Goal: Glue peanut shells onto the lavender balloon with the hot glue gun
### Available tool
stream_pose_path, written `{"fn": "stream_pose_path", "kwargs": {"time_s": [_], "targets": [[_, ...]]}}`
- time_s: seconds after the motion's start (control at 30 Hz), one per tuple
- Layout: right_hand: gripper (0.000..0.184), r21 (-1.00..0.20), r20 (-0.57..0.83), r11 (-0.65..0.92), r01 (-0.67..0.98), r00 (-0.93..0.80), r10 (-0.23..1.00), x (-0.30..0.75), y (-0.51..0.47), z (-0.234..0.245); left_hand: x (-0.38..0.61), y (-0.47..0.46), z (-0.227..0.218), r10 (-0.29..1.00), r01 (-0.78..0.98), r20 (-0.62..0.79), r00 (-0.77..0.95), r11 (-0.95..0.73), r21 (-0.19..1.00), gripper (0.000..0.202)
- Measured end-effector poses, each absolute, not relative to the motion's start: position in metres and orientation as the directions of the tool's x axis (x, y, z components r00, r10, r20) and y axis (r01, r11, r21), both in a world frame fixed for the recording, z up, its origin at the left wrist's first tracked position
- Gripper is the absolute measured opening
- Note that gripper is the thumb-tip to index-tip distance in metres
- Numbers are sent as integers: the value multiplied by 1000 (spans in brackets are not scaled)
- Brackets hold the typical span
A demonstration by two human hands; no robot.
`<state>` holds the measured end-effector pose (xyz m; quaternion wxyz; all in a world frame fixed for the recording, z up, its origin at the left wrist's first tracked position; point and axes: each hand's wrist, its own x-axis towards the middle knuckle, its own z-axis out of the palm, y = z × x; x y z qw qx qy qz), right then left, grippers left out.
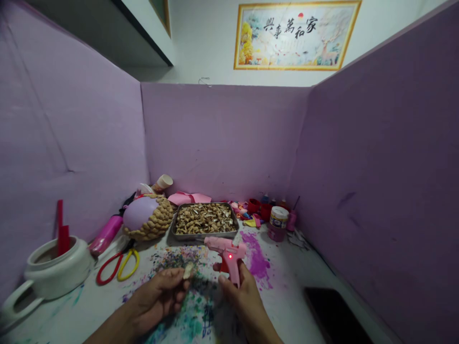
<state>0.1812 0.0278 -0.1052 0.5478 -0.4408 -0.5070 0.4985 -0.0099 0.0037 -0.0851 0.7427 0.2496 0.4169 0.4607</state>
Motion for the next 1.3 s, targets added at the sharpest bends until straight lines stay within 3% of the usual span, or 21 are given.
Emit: {"fn": "stream_pose_path", "kwargs": {"time_s": [0.2, 0.43, 0.67, 1.3], "targets": [[48, -991, 121, 112, -72, -144, 982, 193, 16, -107, -18, 14, -95, 904, -535, -394, 169, 420, 733, 6], [37, -974, 185, 214, 69, -290, 939, 202, 8, -117, -21, 17, -103, 906, -555, -386, 173, 413, 722, 9], [38, -970, 159, 198, 143, -249, 956, 200, 5, -115, -20, 14, -102, 908, -537, -379, 175, 411, 737, 9], [40, -977, 177, 200, 75, -240, 954, 196, 5, -118, -18, 14, -104, 922, -510, -347, 170, 384, 770, 12]]}}
